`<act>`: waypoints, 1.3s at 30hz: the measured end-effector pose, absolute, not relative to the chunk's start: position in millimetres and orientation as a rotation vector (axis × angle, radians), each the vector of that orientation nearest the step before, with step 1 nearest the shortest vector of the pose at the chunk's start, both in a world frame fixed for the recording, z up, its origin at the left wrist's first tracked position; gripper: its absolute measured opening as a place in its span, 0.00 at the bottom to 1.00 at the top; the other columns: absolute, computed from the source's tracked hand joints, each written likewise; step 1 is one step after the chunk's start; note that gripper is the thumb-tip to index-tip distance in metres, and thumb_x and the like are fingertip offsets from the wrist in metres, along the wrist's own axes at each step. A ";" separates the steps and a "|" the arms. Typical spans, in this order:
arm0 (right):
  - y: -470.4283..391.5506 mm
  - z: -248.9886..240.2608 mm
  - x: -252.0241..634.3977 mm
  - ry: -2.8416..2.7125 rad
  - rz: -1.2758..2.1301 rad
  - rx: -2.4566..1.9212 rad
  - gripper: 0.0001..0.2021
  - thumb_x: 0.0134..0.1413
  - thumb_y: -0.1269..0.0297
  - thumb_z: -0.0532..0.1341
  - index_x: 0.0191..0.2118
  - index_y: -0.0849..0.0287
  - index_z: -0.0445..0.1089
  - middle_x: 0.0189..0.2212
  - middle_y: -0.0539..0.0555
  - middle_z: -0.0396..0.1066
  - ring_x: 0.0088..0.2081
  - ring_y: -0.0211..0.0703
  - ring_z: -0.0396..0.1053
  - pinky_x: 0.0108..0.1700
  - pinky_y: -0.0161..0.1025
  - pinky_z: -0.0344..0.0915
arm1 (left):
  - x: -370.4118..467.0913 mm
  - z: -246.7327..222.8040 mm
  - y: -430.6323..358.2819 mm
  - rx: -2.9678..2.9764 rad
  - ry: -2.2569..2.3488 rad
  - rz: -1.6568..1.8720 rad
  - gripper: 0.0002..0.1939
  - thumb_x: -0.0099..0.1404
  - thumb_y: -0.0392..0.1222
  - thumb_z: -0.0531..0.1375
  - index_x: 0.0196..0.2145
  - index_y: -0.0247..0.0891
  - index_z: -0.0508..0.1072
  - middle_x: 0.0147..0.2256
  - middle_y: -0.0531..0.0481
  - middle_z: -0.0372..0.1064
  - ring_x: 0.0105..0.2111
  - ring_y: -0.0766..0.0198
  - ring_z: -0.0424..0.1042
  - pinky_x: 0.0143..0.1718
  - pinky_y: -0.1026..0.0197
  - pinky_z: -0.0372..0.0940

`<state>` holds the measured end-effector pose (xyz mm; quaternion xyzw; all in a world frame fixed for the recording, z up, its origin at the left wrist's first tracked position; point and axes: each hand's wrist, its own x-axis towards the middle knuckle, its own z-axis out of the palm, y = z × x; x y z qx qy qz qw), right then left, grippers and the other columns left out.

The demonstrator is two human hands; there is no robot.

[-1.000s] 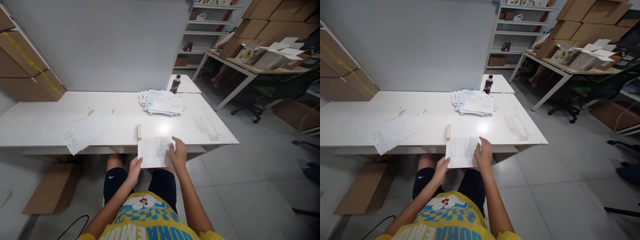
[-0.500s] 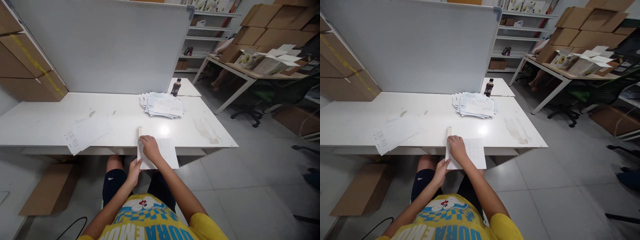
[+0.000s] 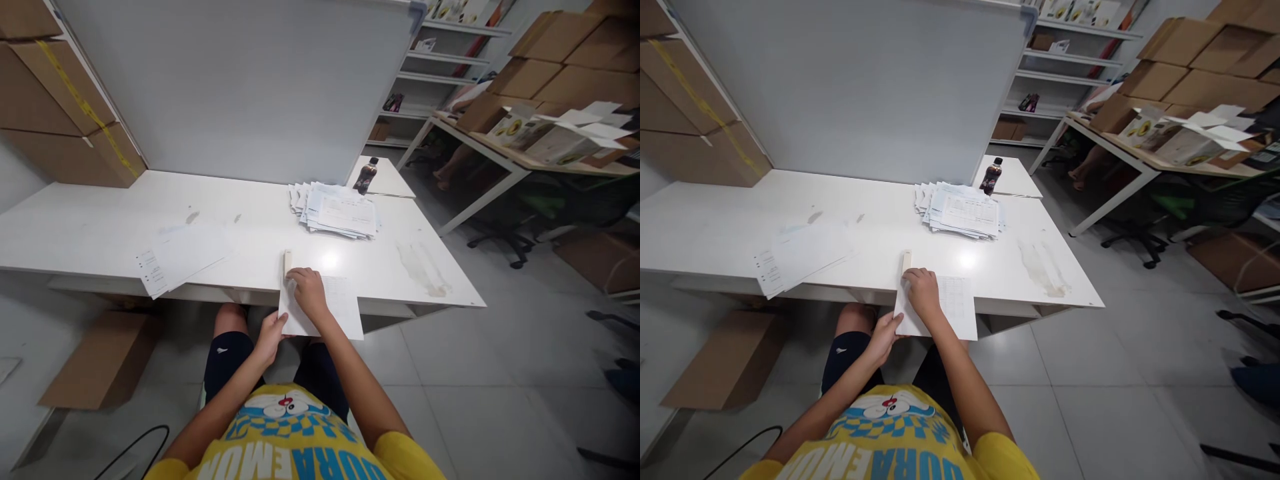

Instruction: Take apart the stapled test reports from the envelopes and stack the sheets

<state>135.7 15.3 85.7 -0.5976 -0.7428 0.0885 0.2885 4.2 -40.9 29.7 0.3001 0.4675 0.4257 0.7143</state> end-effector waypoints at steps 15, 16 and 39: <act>17.6 77.7 138.6 -1.946 0.253 -1.571 0.25 0.42 0.85 0.48 0.41 0.56 0.73 0.45 0.52 0.73 0.43 0.46 0.65 0.43 0.42 0.55 | 7.2 32.0 -46.9 0.666 1.020 0.942 0.25 0.46 0.56 0.68 0.34 0.32 0.75 0.28 0.45 0.75 0.26 0.61 0.72 0.27 0.60 0.66; 17.5 77.0 138.7 -1.952 0.254 -1.570 0.25 0.42 0.84 0.48 0.41 0.56 0.73 0.45 0.52 0.73 0.43 0.46 0.65 0.43 0.42 0.56 | 7.3 32.4 -47.0 0.663 1.019 0.945 0.25 0.46 0.56 0.68 0.34 0.32 0.75 0.28 0.45 0.75 0.26 0.60 0.72 0.27 0.60 0.66; 16.1 54.2 131.3 -1.967 0.193 -1.550 0.22 0.45 0.85 0.50 0.40 0.59 0.73 0.42 0.55 0.73 0.42 0.46 0.66 0.43 0.42 0.60 | 8.5 31.0 -49.7 0.678 1.016 0.962 0.25 0.47 0.57 0.67 0.34 0.33 0.75 0.27 0.46 0.74 0.27 0.59 0.72 0.28 0.59 0.67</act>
